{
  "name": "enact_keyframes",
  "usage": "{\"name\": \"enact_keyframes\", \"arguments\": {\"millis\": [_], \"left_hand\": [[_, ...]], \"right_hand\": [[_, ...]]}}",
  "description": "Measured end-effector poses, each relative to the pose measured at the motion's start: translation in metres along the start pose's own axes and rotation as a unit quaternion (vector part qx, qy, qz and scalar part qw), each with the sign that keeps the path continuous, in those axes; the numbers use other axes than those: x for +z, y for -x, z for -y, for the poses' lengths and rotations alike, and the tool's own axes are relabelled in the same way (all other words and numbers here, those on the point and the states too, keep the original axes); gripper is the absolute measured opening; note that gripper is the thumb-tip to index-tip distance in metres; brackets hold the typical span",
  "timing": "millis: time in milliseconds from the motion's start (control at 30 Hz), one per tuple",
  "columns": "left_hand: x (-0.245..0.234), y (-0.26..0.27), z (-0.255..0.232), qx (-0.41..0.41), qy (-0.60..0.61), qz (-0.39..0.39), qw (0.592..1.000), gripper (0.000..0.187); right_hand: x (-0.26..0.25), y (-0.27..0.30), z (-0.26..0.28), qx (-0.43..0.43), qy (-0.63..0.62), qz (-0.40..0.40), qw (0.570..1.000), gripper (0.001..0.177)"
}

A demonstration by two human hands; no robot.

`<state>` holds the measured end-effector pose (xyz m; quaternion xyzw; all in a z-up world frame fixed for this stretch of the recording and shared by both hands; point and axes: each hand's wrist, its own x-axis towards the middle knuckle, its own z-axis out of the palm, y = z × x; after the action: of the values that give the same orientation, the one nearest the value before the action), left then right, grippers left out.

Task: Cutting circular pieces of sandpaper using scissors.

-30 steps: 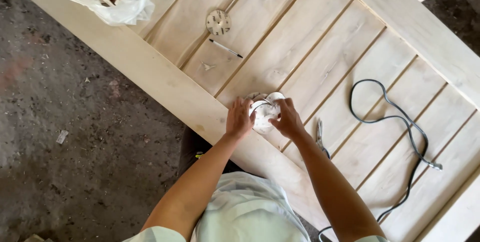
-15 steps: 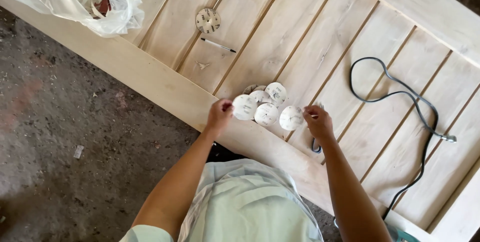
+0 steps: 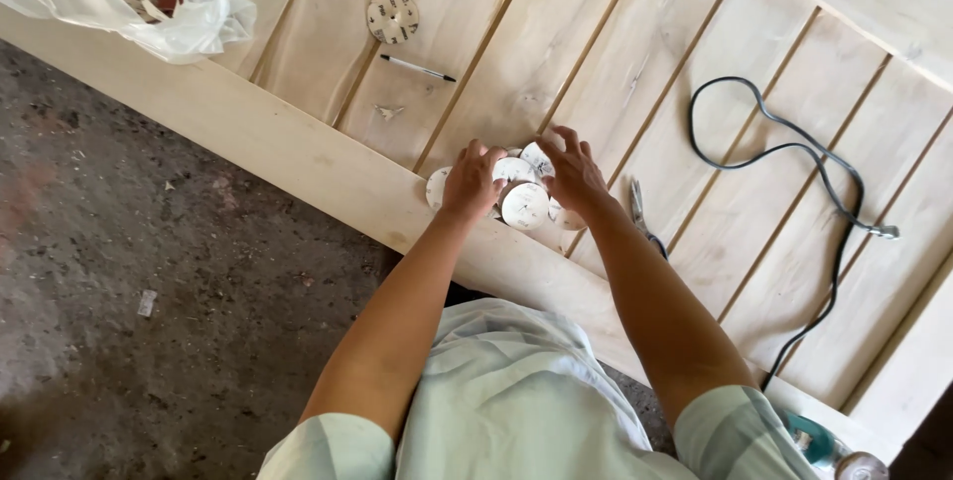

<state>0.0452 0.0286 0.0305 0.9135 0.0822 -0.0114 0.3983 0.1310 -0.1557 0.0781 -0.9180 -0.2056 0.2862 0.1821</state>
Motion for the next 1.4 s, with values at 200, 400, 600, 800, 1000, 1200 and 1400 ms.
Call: {"name": "enact_keyframes", "arguments": {"millis": [200,400,600,800,1000,1200,1400], "left_hand": [[0.030,0.005,0.023,-0.019,-0.036,-0.034,0.999,0.023],[0.007,-0.020,0.005,-0.208,0.164,-0.014,0.964,0.010],[0.007,-0.030,0.017,-0.265,0.216,-0.044,0.939,0.010],[-0.016,-0.029,0.024,-0.282,0.352,-0.062,0.890,0.008],[-0.037,-0.023,0.019,-0.316,0.411,-0.046,0.854,0.007],[-0.047,-0.018,0.004,-0.321,0.436,-0.033,0.840,0.008],[-0.048,-0.008,0.009,-0.307,0.455,-0.011,0.836,0.008]], "right_hand": [[0.027,-0.017,-0.042,0.026,-0.026,-0.036,0.999,0.031],[0.022,-0.020,-0.074,0.108,-0.232,-0.092,0.962,0.016],[0.007,-0.015,-0.067,0.152,-0.380,-0.079,0.909,0.011],[0.010,-0.006,-0.083,0.175,-0.460,-0.145,0.858,0.013],[0.002,0.009,-0.086,0.181,-0.514,-0.143,0.827,0.011],[-0.001,0.018,-0.073,0.184,-0.512,-0.139,0.827,0.014],[-0.001,0.027,-0.054,0.188,-0.536,-0.131,0.812,0.016]]}}
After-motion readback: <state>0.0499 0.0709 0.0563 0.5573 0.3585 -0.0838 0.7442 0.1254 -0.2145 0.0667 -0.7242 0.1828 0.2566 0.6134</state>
